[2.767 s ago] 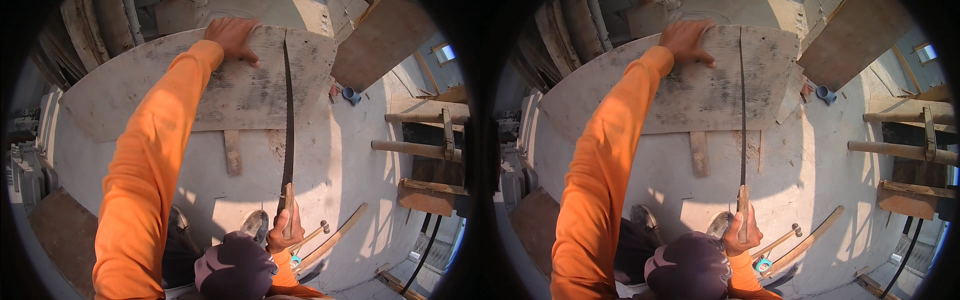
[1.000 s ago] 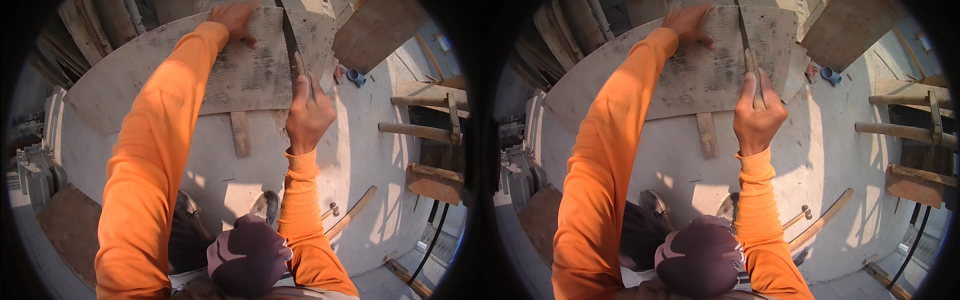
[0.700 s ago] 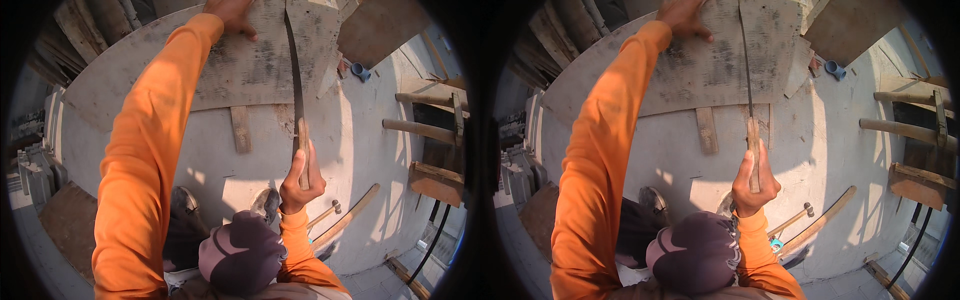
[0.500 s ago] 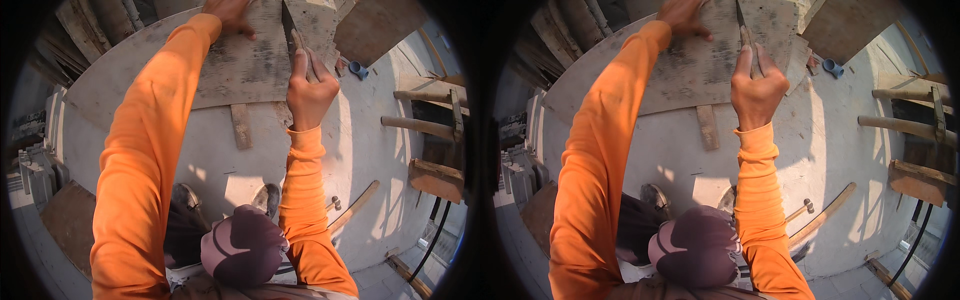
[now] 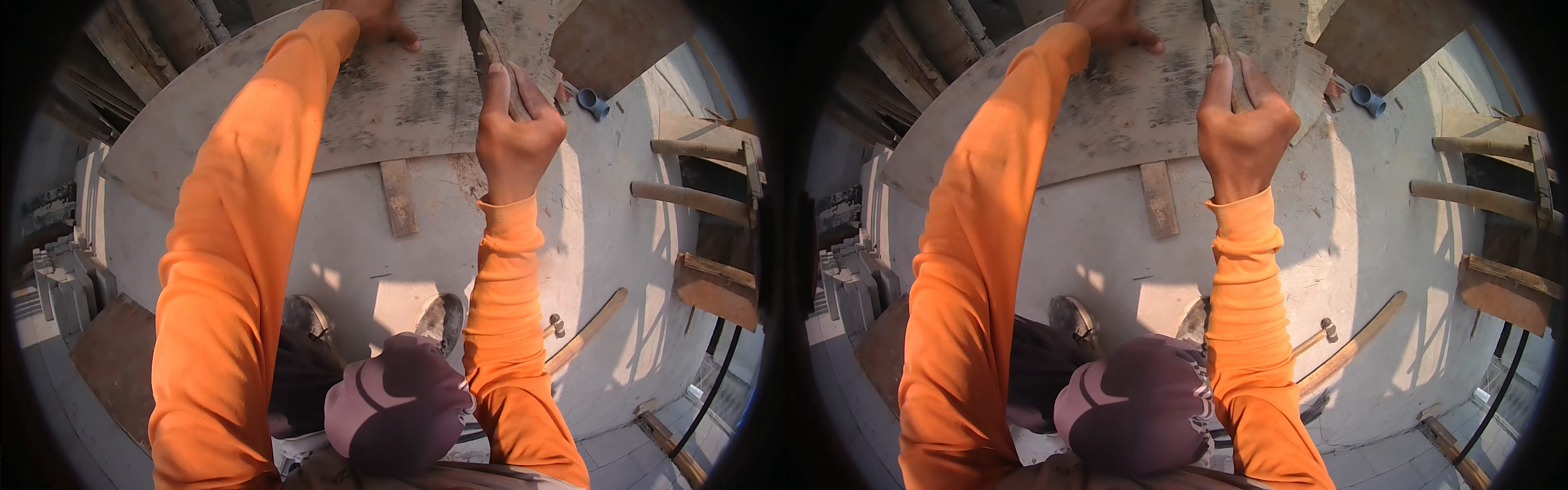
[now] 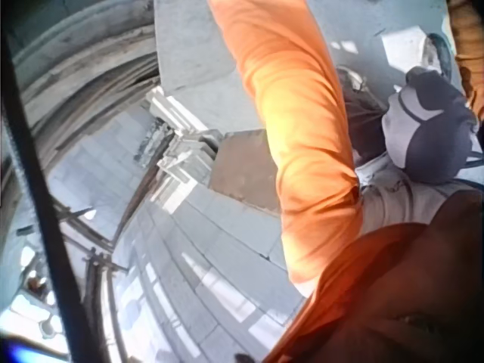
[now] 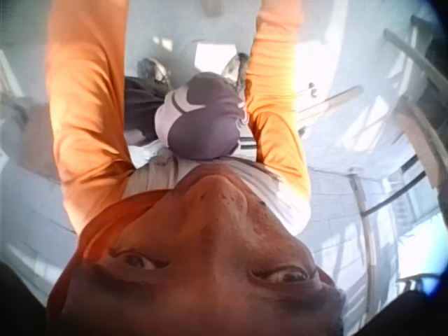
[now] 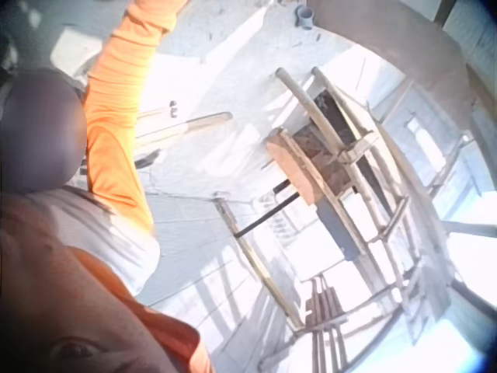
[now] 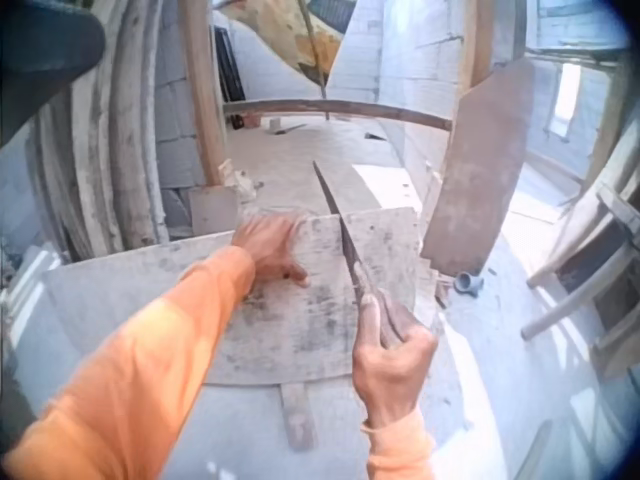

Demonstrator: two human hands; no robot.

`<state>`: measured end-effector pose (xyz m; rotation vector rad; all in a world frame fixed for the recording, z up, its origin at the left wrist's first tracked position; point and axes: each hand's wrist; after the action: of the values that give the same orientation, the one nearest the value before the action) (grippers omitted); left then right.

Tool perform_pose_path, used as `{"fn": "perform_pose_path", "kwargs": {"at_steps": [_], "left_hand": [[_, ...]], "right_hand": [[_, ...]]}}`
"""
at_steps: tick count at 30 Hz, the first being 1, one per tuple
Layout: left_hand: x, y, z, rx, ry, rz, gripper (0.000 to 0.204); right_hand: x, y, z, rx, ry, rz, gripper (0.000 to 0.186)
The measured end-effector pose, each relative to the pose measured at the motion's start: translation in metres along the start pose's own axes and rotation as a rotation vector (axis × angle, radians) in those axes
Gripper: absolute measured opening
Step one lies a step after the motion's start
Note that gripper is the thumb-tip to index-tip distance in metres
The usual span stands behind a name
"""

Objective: The person moves a piece of wood from a stack, places it on a flat surface, marks a line with a pencil using a ruler as a guide, and then cuts along the mark using a hand saw.

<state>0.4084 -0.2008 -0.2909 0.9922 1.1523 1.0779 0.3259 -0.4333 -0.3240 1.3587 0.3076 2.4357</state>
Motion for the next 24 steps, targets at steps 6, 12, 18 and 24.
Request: {"fn": "perform_pose_path", "kwargs": {"at_steps": [6, 12, 18, 24], "left_hand": [[0.009, -0.002, 0.01, 0.062, 0.036, 0.096, 0.087], [0.0, -0.001, -0.001, 0.008, -0.023, 0.014, 0.087], [0.006, -0.005, 0.004, -0.016, -0.003, -0.025, 0.083], [0.002, -0.001, 0.005, -0.018, -0.008, 0.053, 0.08]], "right_hand": [[0.023, 0.087, -0.174, 0.082, -0.231, -0.09, 0.033], [0.001, 0.031, -0.066, 0.019, -0.132, -0.026, 0.028], [0.009, 0.024, -0.079, -0.019, -0.079, -0.057, 0.028], [0.008, 0.077, -0.18, 0.093, -0.213, -0.122, 0.032]]}}
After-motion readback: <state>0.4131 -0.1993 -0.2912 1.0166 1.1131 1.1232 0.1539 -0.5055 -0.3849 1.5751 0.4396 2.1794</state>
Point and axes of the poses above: each hand's wrist, its own z-axis towards the middle knuckle, its own y-axis out of the back of the hand, x = y × z, and after that the axes turned 6 degrees about x, right-handed
